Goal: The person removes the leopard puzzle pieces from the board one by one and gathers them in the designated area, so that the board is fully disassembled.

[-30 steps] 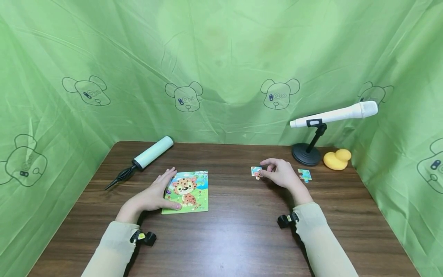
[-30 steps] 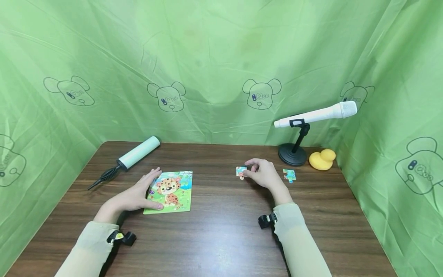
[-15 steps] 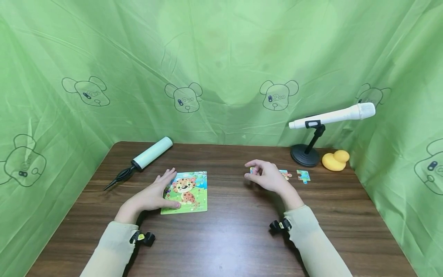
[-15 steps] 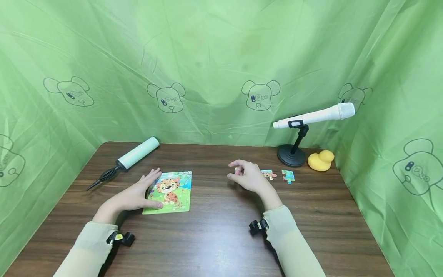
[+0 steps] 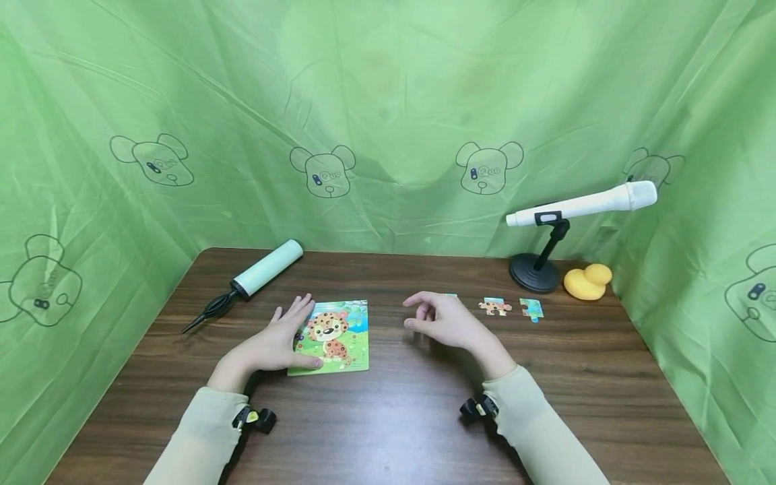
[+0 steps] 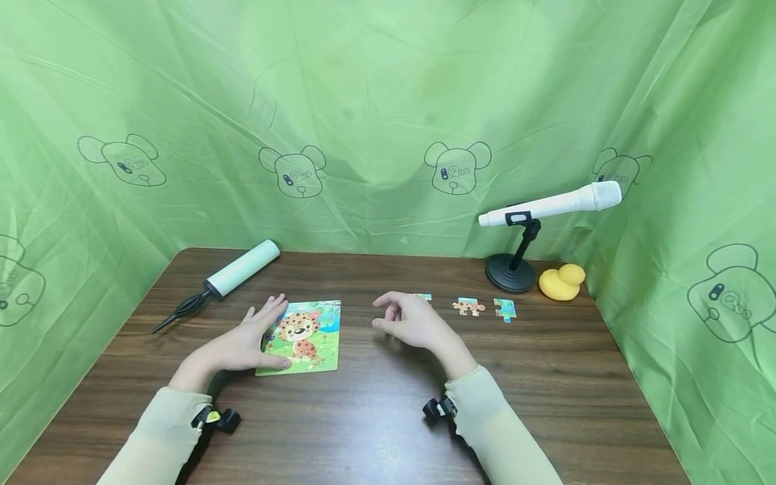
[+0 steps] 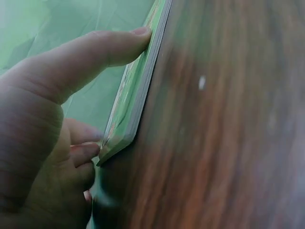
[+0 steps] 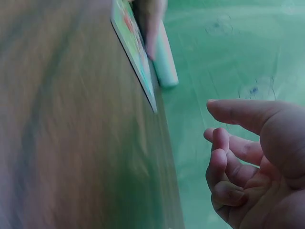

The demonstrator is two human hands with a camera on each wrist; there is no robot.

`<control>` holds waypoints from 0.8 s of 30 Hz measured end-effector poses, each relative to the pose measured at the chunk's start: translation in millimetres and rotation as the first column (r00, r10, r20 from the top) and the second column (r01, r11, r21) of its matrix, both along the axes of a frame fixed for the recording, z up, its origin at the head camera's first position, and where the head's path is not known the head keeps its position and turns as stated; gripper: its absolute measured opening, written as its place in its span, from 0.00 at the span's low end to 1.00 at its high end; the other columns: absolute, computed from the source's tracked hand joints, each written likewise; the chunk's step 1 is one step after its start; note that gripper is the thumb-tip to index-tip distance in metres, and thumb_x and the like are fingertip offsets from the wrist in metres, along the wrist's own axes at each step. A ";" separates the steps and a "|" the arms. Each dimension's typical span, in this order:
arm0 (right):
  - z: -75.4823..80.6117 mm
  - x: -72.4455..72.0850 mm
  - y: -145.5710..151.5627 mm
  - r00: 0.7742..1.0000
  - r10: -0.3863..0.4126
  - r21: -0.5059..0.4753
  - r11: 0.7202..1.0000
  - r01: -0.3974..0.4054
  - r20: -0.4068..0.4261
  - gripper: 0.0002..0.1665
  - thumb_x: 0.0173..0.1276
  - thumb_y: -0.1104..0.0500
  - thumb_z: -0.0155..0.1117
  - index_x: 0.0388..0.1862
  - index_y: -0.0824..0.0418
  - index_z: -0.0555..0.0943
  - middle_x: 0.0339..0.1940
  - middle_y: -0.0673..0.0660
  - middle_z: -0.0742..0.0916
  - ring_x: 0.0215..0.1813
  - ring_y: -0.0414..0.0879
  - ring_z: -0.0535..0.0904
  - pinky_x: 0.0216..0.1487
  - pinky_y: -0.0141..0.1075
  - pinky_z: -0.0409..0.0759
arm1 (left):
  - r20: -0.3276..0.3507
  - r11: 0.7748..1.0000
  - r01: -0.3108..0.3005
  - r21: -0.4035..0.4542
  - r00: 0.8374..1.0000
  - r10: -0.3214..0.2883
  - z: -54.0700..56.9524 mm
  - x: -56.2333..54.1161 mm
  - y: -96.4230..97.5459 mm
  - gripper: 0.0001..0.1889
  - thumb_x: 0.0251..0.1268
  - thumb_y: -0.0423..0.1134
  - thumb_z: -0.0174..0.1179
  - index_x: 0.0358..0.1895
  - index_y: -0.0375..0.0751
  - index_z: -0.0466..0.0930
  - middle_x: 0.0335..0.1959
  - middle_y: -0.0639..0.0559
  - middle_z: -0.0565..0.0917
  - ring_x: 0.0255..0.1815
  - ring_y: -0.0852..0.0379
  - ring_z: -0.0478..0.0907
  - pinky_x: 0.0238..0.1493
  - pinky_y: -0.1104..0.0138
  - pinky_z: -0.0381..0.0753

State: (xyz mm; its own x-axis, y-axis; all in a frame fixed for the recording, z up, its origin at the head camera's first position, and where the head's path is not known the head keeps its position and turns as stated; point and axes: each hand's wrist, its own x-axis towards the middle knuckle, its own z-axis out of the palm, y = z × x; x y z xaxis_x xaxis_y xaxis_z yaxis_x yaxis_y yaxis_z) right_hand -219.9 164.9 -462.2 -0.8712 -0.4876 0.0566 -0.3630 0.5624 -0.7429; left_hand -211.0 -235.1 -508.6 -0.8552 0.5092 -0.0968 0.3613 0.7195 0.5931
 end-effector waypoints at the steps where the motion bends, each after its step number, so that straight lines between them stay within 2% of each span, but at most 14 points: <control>1: -0.8 1.9 -5.4 1.000 0.014 0.001 1.000 -0.014 0.009 0.24 0.74 0.55 0.77 0.63 0.64 0.85 0.31 0.44 0.85 0.30 0.40 0.79 0.35 0.34 0.80 | -0.005 1.000 0.000 0.008 1.000 0.000 -0.2 -0.1 1.6 0.70 0.56 0.65 0.81 0.88 0.29 0.48 0.91 0.33 0.46 0.91 0.31 0.37 0.84 0.30 0.35; 4: -4.7 6.4 -21.7 0.998 0.053 0.006 0.999 -0.054 0.027 0.24 0.75 0.55 0.76 0.64 0.65 0.85 0.31 0.44 0.86 0.30 0.39 0.80 0.36 0.34 0.81 | -0.025 0.999 0.008 0.039 1.000 -0.007 -0.1 -0.6 6.1 0.66 0.56 0.60 0.83 0.88 0.32 0.52 0.91 0.35 0.49 0.91 0.33 0.40 0.86 0.33 0.38; 7: -7.9 8.6 -38.3 0.997 0.073 0.010 0.997 -0.073 0.033 0.24 0.75 0.55 0.76 0.64 0.65 0.85 0.31 0.44 0.86 0.29 0.39 0.82 0.37 0.34 0.82 | -0.047 0.998 0.014 0.059 0.999 -0.011 2.8 -0.1 11.3 0.58 0.57 0.53 0.84 0.86 0.35 0.61 0.89 0.35 0.56 0.90 0.31 0.47 0.86 0.35 0.42; 10: -12.8 6.4 -52.9 0.996 0.076 -0.009 0.997 -0.076 0.039 0.24 0.73 0.57 0.77 0.63 0.66 0.85 0.32 0.46 0.87 0.26 0.38 0.81 0.37 0.33 0.82 | -0.069 0.999 0.009 0.049 0.998 -0.006 5.4 0.5 16.5 0.50 0.60 0.50 0.81 0.83 0.38 0.68 0.85 0.36 0.65 0.87 0.28 0.55 0.84 0.33 0.53; 13: -17.8 1.3 -65.9 0.996 0.064 -0.040 0.997 -0.061 0.059 0.23 0.72 0.58 0.78 0.62 0.67 0.85 0.33 0.49 0.87 0.24 0.38 0.81 0.35 0.33 0.82 | -0.074 1.000 -0.001 0.026 0.997 0.003 6.4 1.1 19.8 0.44 0.64 0.48 0.78 0.82 0.42 0.71 0.82 0.38 0.71 0.84 0.30 0.63 0.80 0.34 0.64; 15: -22.3 -2.9 -73.4 0.996 0.048 -0.051 0.998 -0.044 0.075 0.23 0.72 0.59 0.78 0.61 0.67 0.85 0.34 0.50 0.87 0.24 0.37 0.81 0.35 0.32 0.83 | -0.069 1.000 0.004 0.022 0.998 -0.003 5.5 1.3 21.0 0.42 0.65 0.46 0.76 0.82 0.43 0.72 0.82 0.40 0.71 0.83 0.34 0.65 0.78 0.36 0.68; 19: -29.8 -9.5 -84.9 0.996 -0.002 -0.059 0.998 0.008 0.093 0.24 0.71 0.58 0.79 0.62 0.66 0.86 0.38 0.52 0.87 0.29 0.37 0.82 0.36 0.32 0.84 | -0.049 0.999 0.022 0.045 0.999 -0.020 2.4 1.9 22.1 0.41 0.69 0.45 0.73 0.83 0.44 0.70 0.85 0.41 0.67 0.85 0.36 0.62 0.80 0.37 0.66; 24: -37.1 -13.2 -91.0 0.995 -0.041 -0.048 0.998 0.045 0.086 0.27 0.69 0.56 0.80 0.65 0.64 0.86 0.44 0.55 0.88 0.34 0.36 0.82 0.39 0.32 0.83 | -0.043 0.997 0.028 0.077 0.999 -0.025 -1.2 0.9 21.3 0.39 0.73 0.50 0.73 0.83 0.45 0.70 0.85 0.43 0.66 0.85 0.36 0.62 0.79 0.37 0.66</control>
